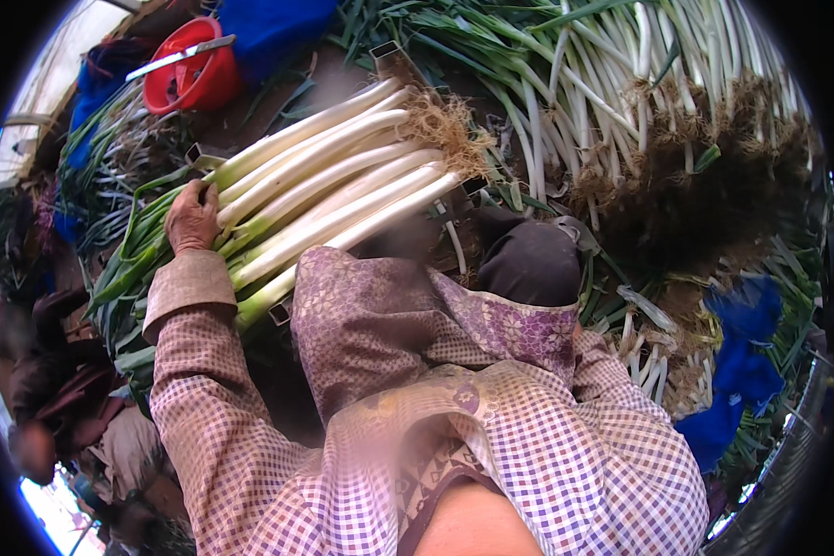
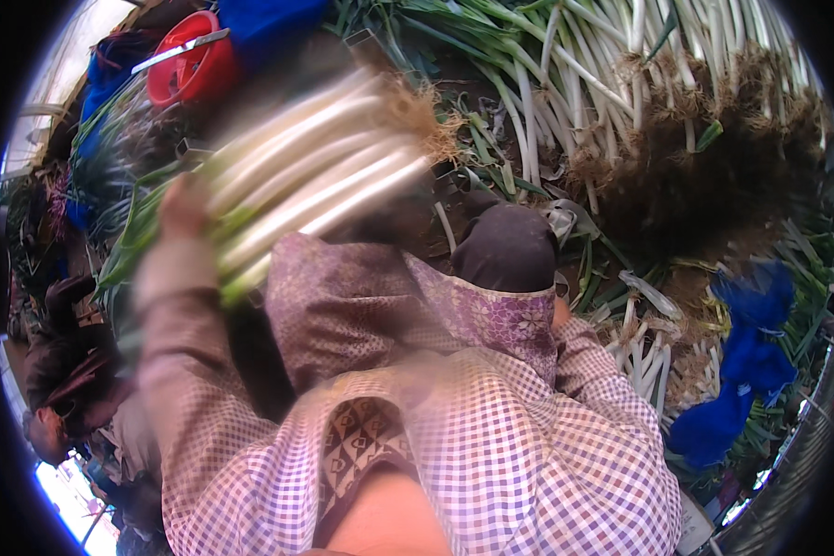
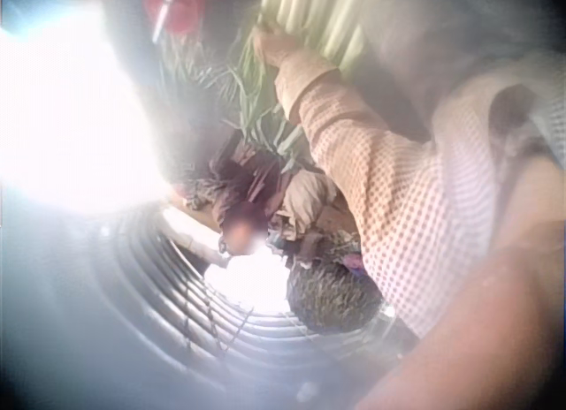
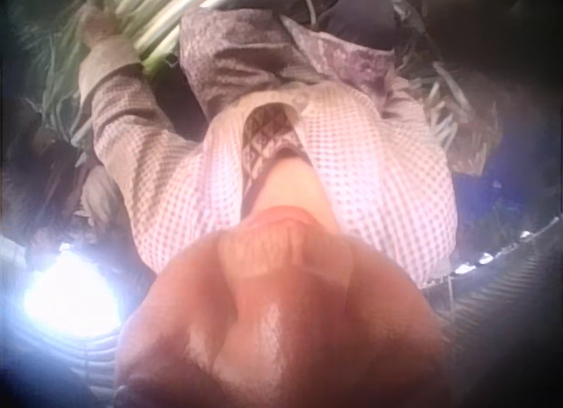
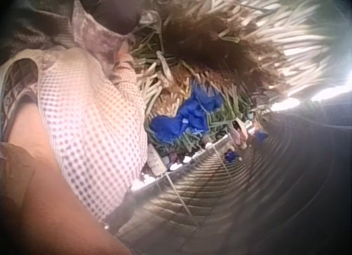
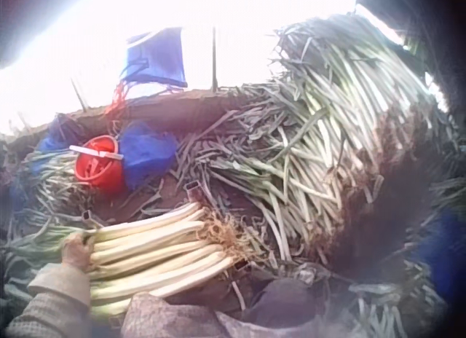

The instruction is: The person repeatedly picks up bunches of green onions from a large pile, aligns them, and places them into a neat stack. The person handles the vegetables by hand, sorting them one bunch at a time.

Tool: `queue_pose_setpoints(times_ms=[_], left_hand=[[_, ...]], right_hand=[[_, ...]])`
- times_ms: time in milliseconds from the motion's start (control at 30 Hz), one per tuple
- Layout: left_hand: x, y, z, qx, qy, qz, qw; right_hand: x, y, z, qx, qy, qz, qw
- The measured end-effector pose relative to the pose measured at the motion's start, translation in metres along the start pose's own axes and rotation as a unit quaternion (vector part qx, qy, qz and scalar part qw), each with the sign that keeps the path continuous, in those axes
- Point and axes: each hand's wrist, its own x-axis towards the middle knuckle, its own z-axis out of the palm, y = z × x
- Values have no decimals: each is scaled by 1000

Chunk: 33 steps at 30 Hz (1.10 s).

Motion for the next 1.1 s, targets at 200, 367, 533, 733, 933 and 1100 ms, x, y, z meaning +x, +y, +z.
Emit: queue_pose_setpoints(times_ms=[200, 367, 533, 733, 933, 1100], left_hand=[[-7, -15, 9, 122, -31, -46, 991], [-17, -18, 6, 137, 5, -34, 990], [-23, -21, 0, 104, 96, 70, 987], [-25, 4, -22, -49, 47, -93, 993], [-19, 17, -28, -11, 24, -131, 991], [-22, 14, -28, -22, 36, -126, 991]], right_hand=[[42, -20, -63, -60, -26, -47, 997], [59, -40, -144, -1, 97, -28, 995], [105, -83, -243, 98, 364, -17, 926], [160, -91, -401, -22, 590, -51, 806], [235, -82, -460, 147, 463, 121, 866], [228, -115, -452, 290, 464, 15, 837]])
